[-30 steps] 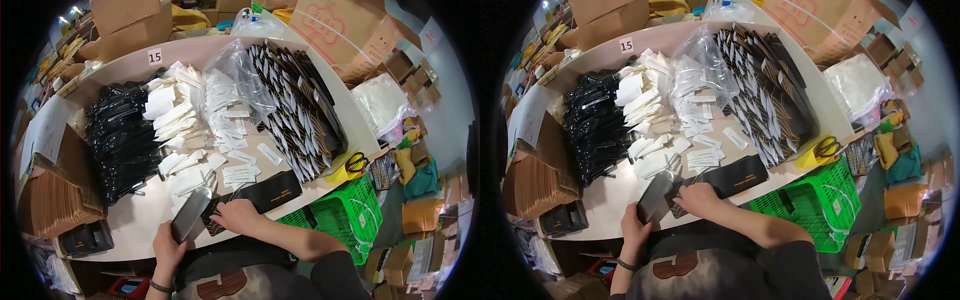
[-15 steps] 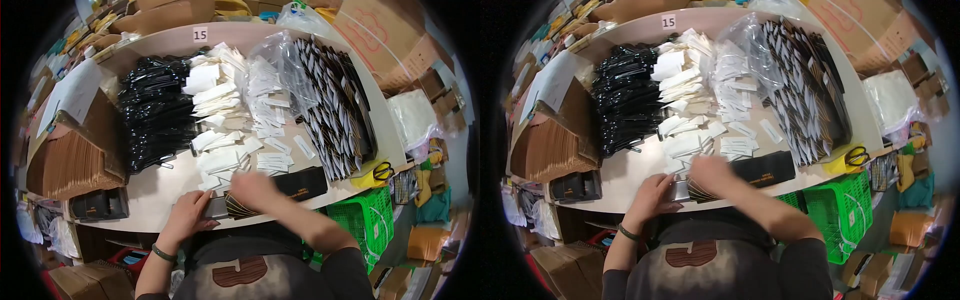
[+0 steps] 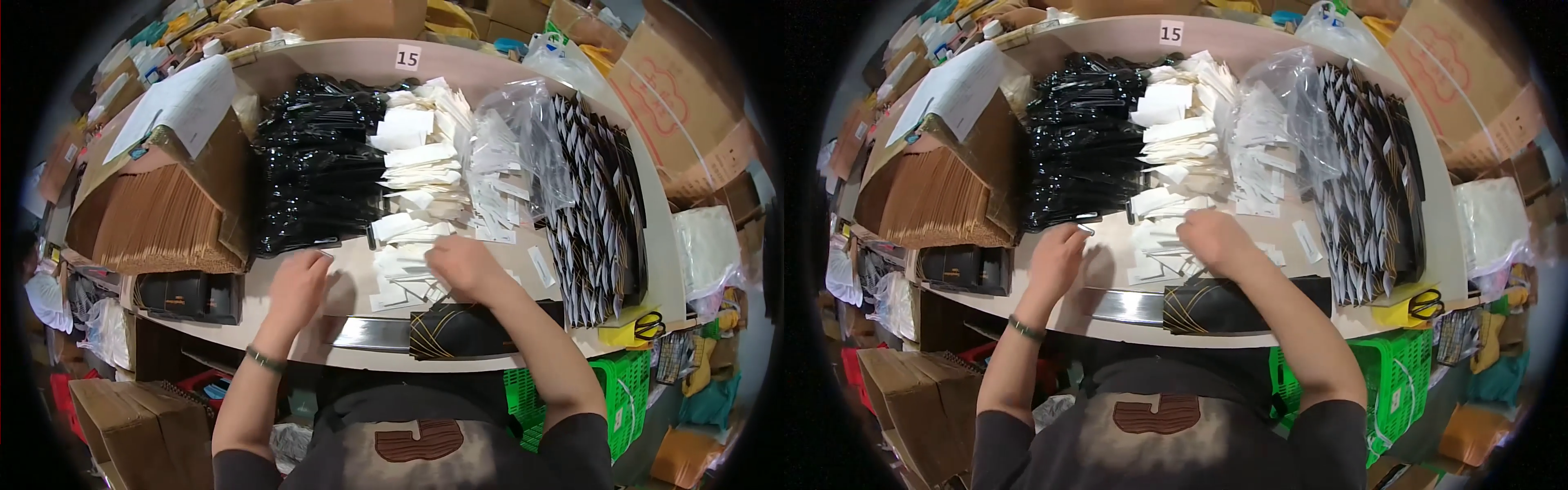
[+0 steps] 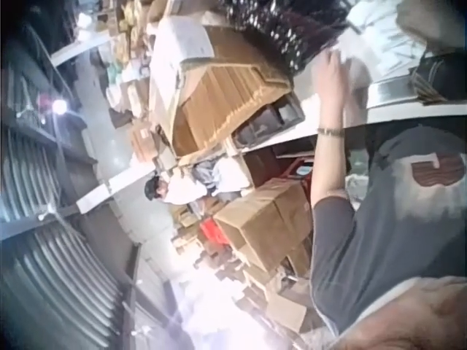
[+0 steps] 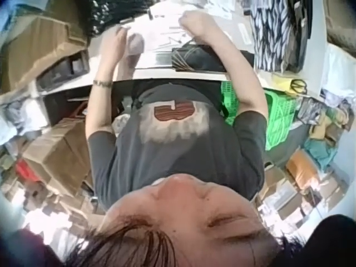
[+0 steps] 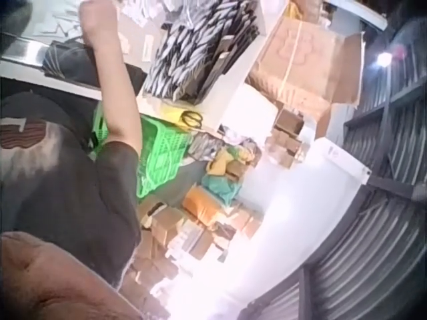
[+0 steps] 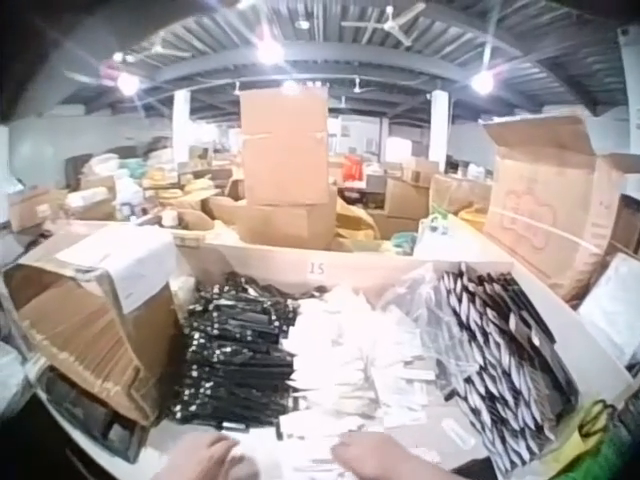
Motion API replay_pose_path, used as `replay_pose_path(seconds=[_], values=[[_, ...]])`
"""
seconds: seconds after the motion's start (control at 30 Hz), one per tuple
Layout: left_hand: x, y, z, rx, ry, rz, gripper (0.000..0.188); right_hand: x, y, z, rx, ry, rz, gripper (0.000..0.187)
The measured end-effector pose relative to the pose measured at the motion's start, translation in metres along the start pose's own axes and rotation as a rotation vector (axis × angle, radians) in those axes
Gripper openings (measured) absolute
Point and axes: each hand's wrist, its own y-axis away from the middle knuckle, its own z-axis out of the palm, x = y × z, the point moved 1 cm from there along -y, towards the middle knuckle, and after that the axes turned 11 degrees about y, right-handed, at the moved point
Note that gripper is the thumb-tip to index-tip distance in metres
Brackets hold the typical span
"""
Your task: Packaging small white components into black plastic pouches at a sorting station.
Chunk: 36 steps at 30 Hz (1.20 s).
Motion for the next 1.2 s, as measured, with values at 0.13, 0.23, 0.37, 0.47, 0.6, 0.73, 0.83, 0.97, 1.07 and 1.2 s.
replay_pose_path(seconds=[0.13,0.23,0.37,0.47,0.6,0.73,0.83,0.97,1.07,1.2], values=[[-0.001,-0.069,0.019,0.221,-0.213,0.358,0.026,-0.018,-0.023,0.014,-0.376,0.216,-0.070,0.009],[-0.018,-0.092,0.020,0.196,-0.226,0.184,0.019,-0.028,-0.019,0.013,-0.434,0.268,0.002,0.013],[-0.026,-0.100,0.002,-0.159,-0.307,0.317,0.008,-0.060,-0.007,-0.005,-0.262,-0.144,0.319,0.018],[-0.027,-0.096,-0.012,-0.176,-0.277,0.318,0.010,-0.109,0.000,0.019,-0.361,-0.221,0.131,0.019],[-0.006,-0.079,-0.033,0.182,-0.092,0.355,0.020,-0.126,0.009,0.030,-0.474,-0.122,0.021,0.014],[0.034,-0.060,-0.046,0.295,0.209,-0.012,0.038,-0.121,0.018,0.045,-0.367,-0.416,0.053,0.017],[0.036,-0.038,-0.027,0.096,0.392,-0.062,0.033,-0.142,0.019,0.057,-0.362,-0.176,0.070,0.024],[0.060,0.018,-0.005,-0.021,0.641,-0.224,0.019,-0.148,0.023,0.027,-0.131,-0.043,0.071,0.034],[0.075,0.044,0.023,-0.021,0.681,-0.172,0.010,-0.118,0.055,0.010,0.051,0.024,0.261,0.029],[0.079,0.050,0.050,-0.138,0.500,-0.066,0.013,-0.108,0.076,0.019,0.142,-0.089,0.199,0.032]])
